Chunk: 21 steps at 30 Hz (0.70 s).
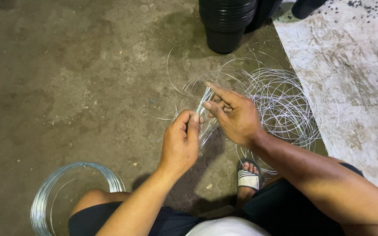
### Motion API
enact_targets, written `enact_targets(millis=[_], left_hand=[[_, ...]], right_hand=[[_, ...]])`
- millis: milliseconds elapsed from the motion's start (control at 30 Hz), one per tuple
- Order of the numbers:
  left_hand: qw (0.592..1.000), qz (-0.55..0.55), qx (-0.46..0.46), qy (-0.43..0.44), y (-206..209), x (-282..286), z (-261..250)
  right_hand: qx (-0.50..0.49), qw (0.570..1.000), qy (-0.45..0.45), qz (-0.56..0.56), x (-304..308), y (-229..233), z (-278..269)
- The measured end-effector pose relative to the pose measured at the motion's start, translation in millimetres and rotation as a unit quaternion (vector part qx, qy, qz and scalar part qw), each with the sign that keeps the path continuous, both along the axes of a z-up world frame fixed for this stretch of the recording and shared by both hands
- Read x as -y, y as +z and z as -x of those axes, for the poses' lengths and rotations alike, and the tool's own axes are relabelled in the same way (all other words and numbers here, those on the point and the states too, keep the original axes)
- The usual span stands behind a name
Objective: The person sits on the floor and repeatedly cuts thin metal wire into short lengths using shears. They gather the cut pieces into a bundle and continue cutting additional lengths from a coiled wire supply.
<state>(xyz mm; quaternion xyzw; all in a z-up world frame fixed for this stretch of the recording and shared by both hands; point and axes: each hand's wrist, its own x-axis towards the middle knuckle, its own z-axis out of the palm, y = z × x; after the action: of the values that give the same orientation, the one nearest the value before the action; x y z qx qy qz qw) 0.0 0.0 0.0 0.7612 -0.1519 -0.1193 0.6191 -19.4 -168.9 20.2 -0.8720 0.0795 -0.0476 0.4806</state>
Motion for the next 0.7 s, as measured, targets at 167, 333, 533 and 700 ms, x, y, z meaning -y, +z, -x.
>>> enact_targets(millis=[167,333,533,700], left_hand=[[1.0,-0.013,-0.008,-0.008,5.1,-4.0,-2.7],[0.991,0.111,-0.006,-0.079,-7.0,-16.3,-13.2],[0.968,0.191,-0.019,-0.159,-9.2,-26.9,-32.0],[0.957,0.214,-0.006,-0.195,2.1,-28.0,-33.9]], right_hand=[[-0.061,0.973,-0.027,-0.22,4.0,-3.7,-5.2],[-0.066,0.941,0.162,-0.288,17.4,-34.0,-9.4],[0.004,0.893,0.178,-0.415,32.4,-33.6,-22.4],[0.017,0.879,0.183,-0.441,32.1,-23.5,-22.7]])
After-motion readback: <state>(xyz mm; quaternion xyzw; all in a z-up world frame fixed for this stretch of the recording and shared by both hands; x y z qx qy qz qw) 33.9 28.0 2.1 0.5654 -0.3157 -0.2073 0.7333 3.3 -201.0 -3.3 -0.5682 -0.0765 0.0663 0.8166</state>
